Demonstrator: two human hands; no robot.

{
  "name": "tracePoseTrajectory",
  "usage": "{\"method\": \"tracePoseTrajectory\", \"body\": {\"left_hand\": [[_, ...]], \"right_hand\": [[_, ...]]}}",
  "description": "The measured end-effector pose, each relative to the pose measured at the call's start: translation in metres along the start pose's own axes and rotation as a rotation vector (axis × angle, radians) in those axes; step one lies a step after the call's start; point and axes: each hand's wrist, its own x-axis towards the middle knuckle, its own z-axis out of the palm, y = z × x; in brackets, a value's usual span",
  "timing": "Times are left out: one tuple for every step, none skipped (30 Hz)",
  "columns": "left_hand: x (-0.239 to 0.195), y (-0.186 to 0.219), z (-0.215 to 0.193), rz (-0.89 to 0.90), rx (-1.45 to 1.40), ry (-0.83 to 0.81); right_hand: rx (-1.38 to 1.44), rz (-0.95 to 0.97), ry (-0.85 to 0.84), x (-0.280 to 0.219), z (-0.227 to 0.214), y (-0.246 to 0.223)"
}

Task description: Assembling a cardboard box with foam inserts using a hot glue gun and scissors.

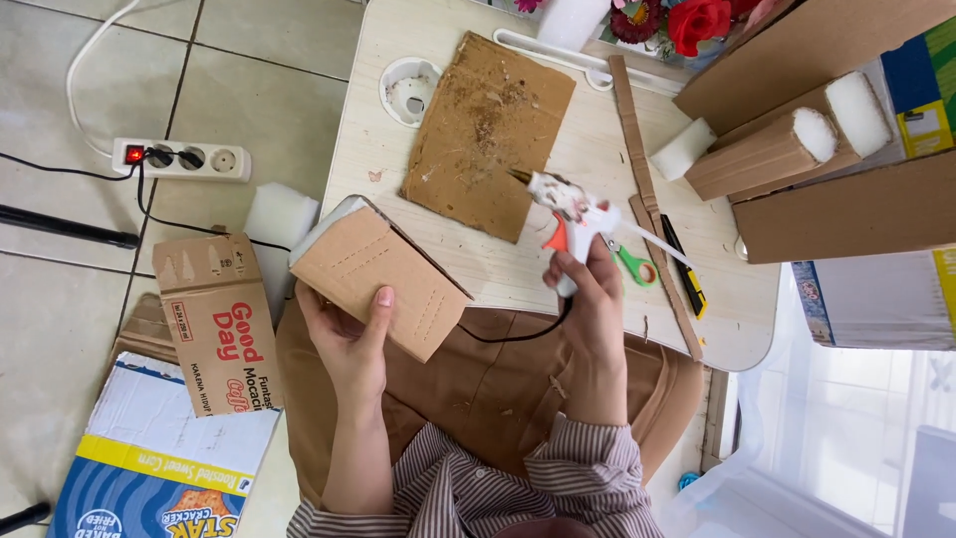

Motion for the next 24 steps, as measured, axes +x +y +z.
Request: {"method": "tracePoseTrajectory", "body": {"left_hand": [[0.0, 0.004, 0.002, 0.0, 0.0, 0.001], [0.001, 0.008, 0.004, 0.006, 0.003, -0.017], [0.001, 0.012, 0.007, 0.012, 0.005, -0.035], [0.001, 0.013, 0.009, 0.01, 0.004, -0.036], [0.0, 0.014, 0.011, 0.005, 0.0, -0.05], [-0.001, 0.016, 0.013, 0.0, -0.005, -0.066], [-0.001, 0.012, 0.014, -0.002, -0.006, -0.07], [-0.001, 0.009, 0.014, -0.025, -0.033, -0.088], [-0.002, 0.006, 0.014, -0.048, -0.061, -0.107], [-0.004, 0.004, 0.015, -0.047, -0.061, -0.108], [-0.006, 0.002, 0.016, -0.08, -0.105, -0.104], [-0.008, 0.0, 0.017, -0.112, -0.148, -0.099], [-0.009, -0.002, 0.017, -0.111, -0.147, -0.1], [-0.011, -0.005, 0.017, -0.113, -0.169, -0.102], [-0.013, -0.008, 0.017, -0.115, -0.19, -0.103], [-0.013, -0.01, 0.016, -0.115, -0.19, -0.105], [-0.014, -0.013, 0.014, -0.146, -0.224, -0.126], [-0.014, -0.015, 0.013, -0.178, -0.257, -0.145], [-0.017, -0.02, 0.008, -0.178, -0.256, -0.147], [-0.019, -0.024, 0.004, -0.254, -0.447, -0.2], [-0.021, -0.029, 0.0, -0.332, -0.639, -0.252], [-0.02, -0.032, 0.001, -0.331, -0.638, -0.254], [-0.02, -0.035, 0.002, -0.361, -0.663, -0.255], [-0.019, -0.038, 0.003, -0.39, -0.688, -0.256]], "right_hand": [[-0.001, 0.001, -0.001, -0.006, -0.005, -0.005], [-0.003, -0.045, -0.07, -0.013, -0.01, -0.009], [-0.006, -0.091, -0.14, -0.019, -0.015, -0.014], [-0.008, -0.091, -0.138, -0.026, -0.02, -0.012], [-0.025, -0.145, -0.148, -0.033, -0.025, -0.01], [-0.042, -0.201, -0.158, -0.04, -0.03, -0.008], [-0.043, -0.203, -0.154, -0.046, -0.035, -0.005], [-0.048, -0.246, -0.173, -0.051, -0.04, -0.002], [-0.053, -0.289, -0.192, -0.056, -0.045, 0.001], [-0.053, -0.29, -0.192, -0.06, -0.05, 0.004], [-0.072, -0.329, -0.189, -0.064, -0.054, 0.006], [-0.09, -0.367, -0.186, -0.068, -0.059, 0.009], [-0.089, -0.368, -0.187, -0.072, -0.061, 0.01], [-0.032, -0.369, -0.204, -0.078, -0.064, 0.011], [0.024, -0.371, -0.221, -0.083, -0.067, 0.012], [0.025, -0.372, -0.219, -0.086, -0.07, 0.012], [-0.011, -0.371, -0.234, -0.089, -0.073, 0.011], [-0.047, -0.368, -0.247, -0.092, -0.077, 0.01], [-0.046, -0.368, -0.246, -0.099, -0.077, 0.002], [-0.042, -0.26, -0.236, -0.106, -0.077, -0.006], [-0.037, -0.152, -0.225, -0.113, -0.076, -0.014], [-0.035, -0.153, -0.224, -0.114, -0.078, -0.018], [-0.085, -0.185, -0.231, -0.116, -0.08, -0.021], [-0.135, -0.217, -0.239, -0.117, -0.082, -0.025]]}}
